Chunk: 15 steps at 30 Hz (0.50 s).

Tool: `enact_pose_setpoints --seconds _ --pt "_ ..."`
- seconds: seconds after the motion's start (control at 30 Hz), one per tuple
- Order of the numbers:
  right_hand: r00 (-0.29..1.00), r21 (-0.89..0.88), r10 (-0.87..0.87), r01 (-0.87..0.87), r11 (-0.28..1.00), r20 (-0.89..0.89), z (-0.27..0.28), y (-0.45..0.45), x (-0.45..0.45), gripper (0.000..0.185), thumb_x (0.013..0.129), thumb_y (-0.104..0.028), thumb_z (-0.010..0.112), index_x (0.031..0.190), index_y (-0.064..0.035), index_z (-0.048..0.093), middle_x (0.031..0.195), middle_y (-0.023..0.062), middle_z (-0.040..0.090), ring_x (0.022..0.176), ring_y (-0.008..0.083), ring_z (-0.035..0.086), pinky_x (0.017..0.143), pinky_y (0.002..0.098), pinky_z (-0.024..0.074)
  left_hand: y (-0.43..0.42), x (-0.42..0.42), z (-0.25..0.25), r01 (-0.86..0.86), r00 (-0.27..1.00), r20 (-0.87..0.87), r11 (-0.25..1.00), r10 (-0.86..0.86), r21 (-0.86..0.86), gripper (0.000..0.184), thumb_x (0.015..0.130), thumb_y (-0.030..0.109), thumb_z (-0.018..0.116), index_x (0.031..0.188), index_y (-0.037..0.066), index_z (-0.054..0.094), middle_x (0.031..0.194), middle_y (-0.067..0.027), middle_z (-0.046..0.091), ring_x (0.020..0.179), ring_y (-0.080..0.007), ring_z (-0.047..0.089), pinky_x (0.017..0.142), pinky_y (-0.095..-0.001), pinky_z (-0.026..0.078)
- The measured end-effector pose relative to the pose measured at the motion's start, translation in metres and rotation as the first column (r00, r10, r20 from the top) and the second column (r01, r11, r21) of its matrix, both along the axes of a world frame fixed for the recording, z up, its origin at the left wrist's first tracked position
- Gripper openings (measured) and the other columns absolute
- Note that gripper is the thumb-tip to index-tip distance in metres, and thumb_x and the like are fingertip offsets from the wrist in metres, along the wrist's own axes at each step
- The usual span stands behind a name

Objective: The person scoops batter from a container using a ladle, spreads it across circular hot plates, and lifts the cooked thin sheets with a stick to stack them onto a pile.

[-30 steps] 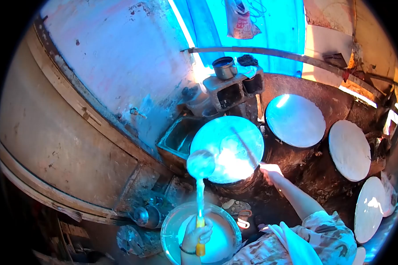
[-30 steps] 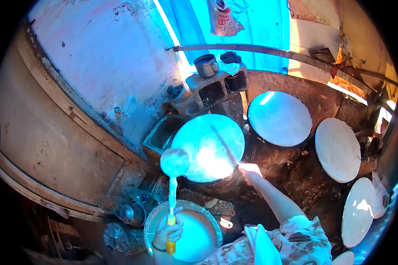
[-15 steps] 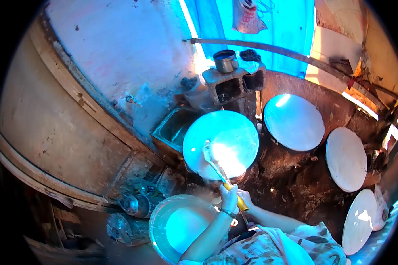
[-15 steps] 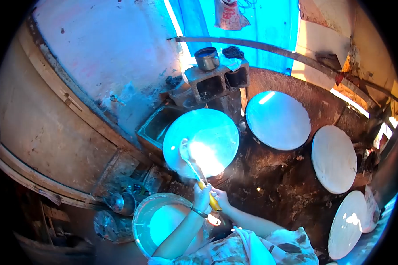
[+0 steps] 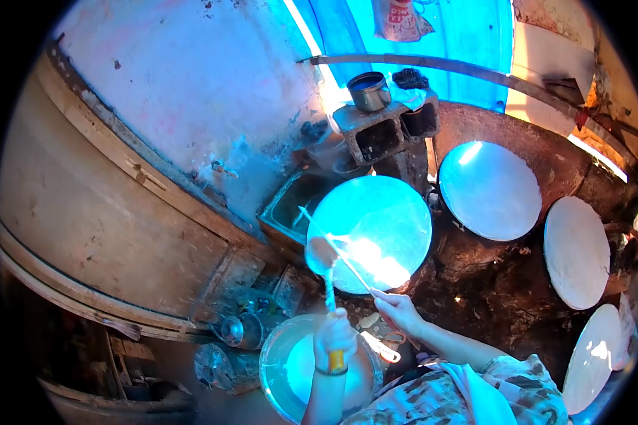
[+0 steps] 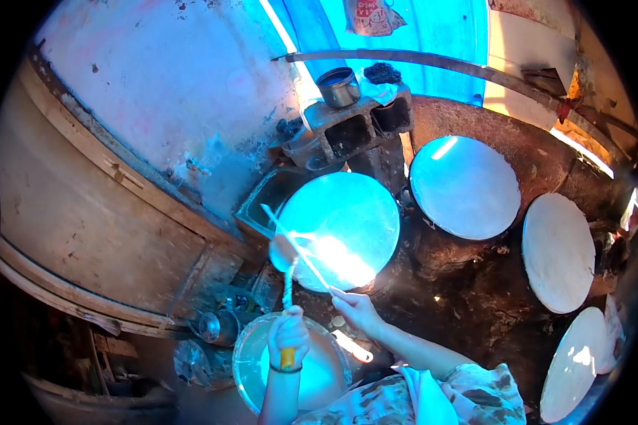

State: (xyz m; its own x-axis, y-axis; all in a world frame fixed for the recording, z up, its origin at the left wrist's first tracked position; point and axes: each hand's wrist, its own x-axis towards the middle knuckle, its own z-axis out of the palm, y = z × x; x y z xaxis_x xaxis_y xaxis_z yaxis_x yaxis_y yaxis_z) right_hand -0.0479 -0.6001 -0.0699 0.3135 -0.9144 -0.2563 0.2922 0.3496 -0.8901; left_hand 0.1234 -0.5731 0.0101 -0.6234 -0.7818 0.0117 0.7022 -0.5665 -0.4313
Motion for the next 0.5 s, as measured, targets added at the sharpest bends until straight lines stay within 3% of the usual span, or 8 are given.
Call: enact_pose_setpoints --seconds 0.03,0.07,0.1,0.2,0.23,0.3,0.37,0.5 --pt "0.993 -0.189 -0.064 0.044 0.981 -0.099 0.01 0.003 0.001 0.036 0.089 -0.017 0.054 0.124 -0.0085 0.052 0.067 0.0009 0.053 0.059 0.0072 0.049 0.056 0.0214 0.0423 0.007 0.005 0.001 -0.051 0.997 0.049 0.997 0.054 -0.064 0.018 0.094 0.014 0.039 0.102 0.001 0.047 0.05 0.0025 0.033 0.037 -0.004 0.034 0.036 -0.0185 0.032" --pt "0.994 -0.184 -0.061 0.043 0.982 -0.096 0.015 0.003 0.0 0.036 0.089 -0.017 0.054 0.124 -0.0085 0.052 0.067 0.0009 0.053 0.059 0.0072 0.049 0.056 0.0214 0.0423 0.006 0.004 0.003 -0.052 0.997 0.052 0.997 0.055 -0.059 0.018 0.094 0.014 0.039 0.102 0.001 0.047 0.05 0.0025 0.033 0.037 -0.004 0.034 0.036 -0.0185 0.032" --pt "0.968 -0.479 -0.207 0.116 0.87 -0.14 0.021 0.0 -0.003 0.036 0.089 -0.013 0.053 0.124 -0.0051 0.051 0.068 0.0006 0.055 0.059 0.0071 0.05 0.056 0.0217 0.0429 0.006 0.0 0.005 -0.175 0.965 0.181 0.98 0.191 -0.099 0.018 0.094 0.015 0.039 0.101 0.001 0.048 0.05 0.0027 0.033 0.037 -0.0042 0.035 0.037 -0.0187 0.033" --pt "0.896 -0.63 -0.363 0.132 0.766 -0.254 0.021 -0.011 -0.009 0.038 0.085 -0.013 0.055 0.123 -0.01 0.053 0.077 0.0097 0.062 0.068 0.0159 0.06 0.061 0.0283 0.0468 -0.004 0.008 0.007 -0.284 0.88 0.353 0.948 0.317 -0.145 0.016 0.094 0.014 0.038 0.097 0.003 0.049 0.049 0.0038 0.035 0.036 -0.0051 0.037 0.037 -0.0193 0.036" --pt "0.808 -0.682 -0.386 -0.025 0.731 -0.444 0.006 -0.017 -0.015 0.038 0.084 -0.015 0.056 0.122 -0.0123 0.053 0.077 0.0098 0.062 0.069 0.019 0.061 0.059 0.0302 0.0475 -0.007 0.013 0.007 -0.295 0.926 0.218 0.951 0.307 -0.088 0.018 0.094 0.015 0.038 0.099 0.002 0.05 0.05 0.0035 0.037 0.037 -0.0053 0.04 0.037 -0.0193 0.037" --pt "0.531 -0.584 -0.339 -0.406 0.703 -0.777 -0.001 -0.029 -0.041 0.038 0.082 -0.02 0.059 0.119 -0.0164 0.055 0.079 0.0099 0.063 0.072 0.0233 0.063 0.058 0.0328 0.0484 -0.01 0.023 0.003 -0.289 0.957 0.002 0.957 0.289 0.011 0.021 0.094 0.016 0.037 0.1 0.001 0.05 0.051 0.0037 0.039 0.037 -0.0065 0.042 0.036 -0.021 0.039" --pt "0.143 -0.23 -0.183 -0.71 0.665 -0.973 0.003 -0.054 -0.067 0.037 0.079 -0.024 0.061 0.116 -0.0199 0.057 0.08 0.0106 0.063 0.069 0.0234 0.064 0.054 0.0321 0.0476 0.003 0.034 -0.004 -0.271 0.962 -0.014 0.96 0.272 0.071 0.022 0.093 0.015 0.036 0.103 0.0 0.048 0.052 0.0042 0.039 0.038 -0.0056 0.042 0.036 -0.0203 0.039" --pt "0.206 -0.599 -0.563 -0.3 0.742 -0.8 -0.018 -0.122 -0.112 0.026 0.083 -0.019 0.051 0.107 -0.0212 0.061 0.066 0.0125 0.06 0.06 0.0339 0.059 0.055 0.0443 0.046 0.059 0.055 -0.018 -0.236 0.968 0.115 0.963 0.222 0.127 0.017 0.092 0.012 0.038 0.1 0.001 0.048 0.052 0.0041 0.036 0.037 -0.0029 0.037 0.036 -0.0174 0.035"
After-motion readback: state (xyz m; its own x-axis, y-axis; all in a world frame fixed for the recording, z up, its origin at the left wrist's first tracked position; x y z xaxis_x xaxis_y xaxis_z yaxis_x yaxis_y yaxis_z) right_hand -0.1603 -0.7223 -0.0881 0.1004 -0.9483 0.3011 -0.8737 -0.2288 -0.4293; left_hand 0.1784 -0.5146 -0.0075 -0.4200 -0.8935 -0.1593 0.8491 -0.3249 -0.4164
